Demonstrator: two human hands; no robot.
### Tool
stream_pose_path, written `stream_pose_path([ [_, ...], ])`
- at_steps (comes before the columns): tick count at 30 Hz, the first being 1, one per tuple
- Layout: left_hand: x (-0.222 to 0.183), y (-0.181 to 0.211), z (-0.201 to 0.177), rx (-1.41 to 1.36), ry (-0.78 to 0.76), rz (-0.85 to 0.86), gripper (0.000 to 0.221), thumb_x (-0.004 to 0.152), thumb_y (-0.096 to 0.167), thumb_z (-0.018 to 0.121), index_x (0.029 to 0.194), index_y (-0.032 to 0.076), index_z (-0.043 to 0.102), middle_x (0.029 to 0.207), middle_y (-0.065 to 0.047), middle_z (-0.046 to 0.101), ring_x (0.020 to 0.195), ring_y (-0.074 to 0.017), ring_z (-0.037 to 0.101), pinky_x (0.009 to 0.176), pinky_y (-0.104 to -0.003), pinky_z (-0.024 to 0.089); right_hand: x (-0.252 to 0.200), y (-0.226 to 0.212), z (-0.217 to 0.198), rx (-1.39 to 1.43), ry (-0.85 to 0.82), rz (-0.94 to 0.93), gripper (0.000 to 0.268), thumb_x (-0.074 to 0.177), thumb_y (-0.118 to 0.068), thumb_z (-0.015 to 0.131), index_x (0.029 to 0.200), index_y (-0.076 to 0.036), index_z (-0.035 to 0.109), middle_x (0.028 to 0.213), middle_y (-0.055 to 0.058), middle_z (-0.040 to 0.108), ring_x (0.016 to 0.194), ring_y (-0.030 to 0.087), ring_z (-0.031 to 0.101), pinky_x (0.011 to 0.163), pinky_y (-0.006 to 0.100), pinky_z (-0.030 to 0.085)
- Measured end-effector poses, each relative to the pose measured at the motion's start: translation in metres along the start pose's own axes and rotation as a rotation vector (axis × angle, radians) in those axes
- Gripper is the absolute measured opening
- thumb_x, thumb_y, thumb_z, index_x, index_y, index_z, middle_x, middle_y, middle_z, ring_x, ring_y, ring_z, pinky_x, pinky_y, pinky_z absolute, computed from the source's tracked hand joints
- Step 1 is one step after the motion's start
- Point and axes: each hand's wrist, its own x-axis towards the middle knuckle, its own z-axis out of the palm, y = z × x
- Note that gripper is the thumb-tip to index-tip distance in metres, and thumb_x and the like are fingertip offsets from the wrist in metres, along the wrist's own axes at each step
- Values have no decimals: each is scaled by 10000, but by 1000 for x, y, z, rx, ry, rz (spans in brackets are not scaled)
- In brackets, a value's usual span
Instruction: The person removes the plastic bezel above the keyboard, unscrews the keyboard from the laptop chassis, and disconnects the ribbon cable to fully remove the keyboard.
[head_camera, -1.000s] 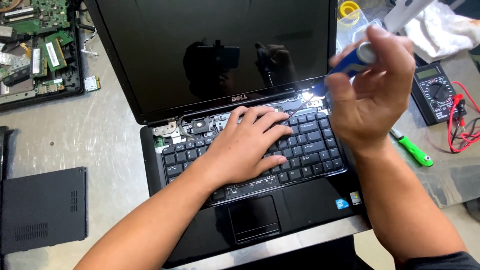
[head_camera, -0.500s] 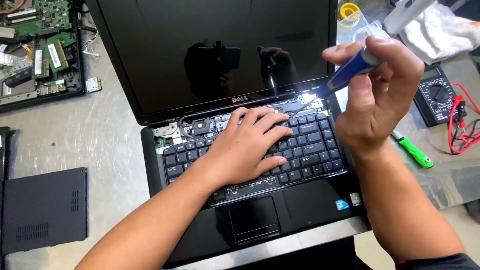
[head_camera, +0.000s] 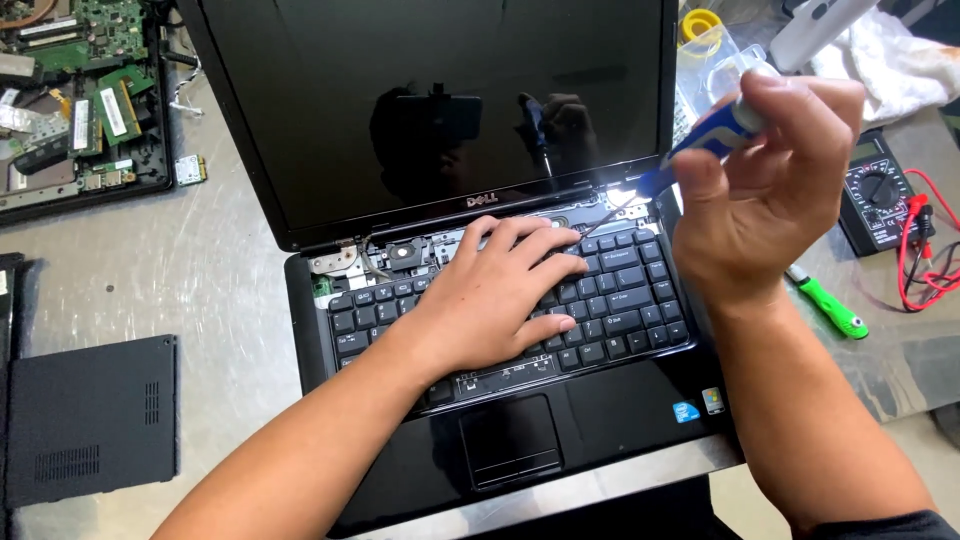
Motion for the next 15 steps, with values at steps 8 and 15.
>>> stream_pose_path([
  [8, -1, 1, -2, -5, 22, 11, 530, 883, 439, 754, 1321, 168, 627, 1475, -63, 534, 1386, -333, 424, 1092, -548, 311, 5, -6, 6, 101, -41, -22, 321, 1129, -243, 528, 1364, -62, 405, 1184, 239, 458, 1040, 372, 572, 926, 443, 542],
  [15, -1, 1, -2, 1, 18, 12, 530, 886, 443, 750, 1323, 170, 622, 1479, -67, 530, 1392, -338, 418, 1092, -560, 305, 1, -12, 12, 282, -10, 39, 237, 1134, -184, 432, 1336, -81, 362, 1044, 320, 577, 978, 459, 647, 966, 538, 580],
])
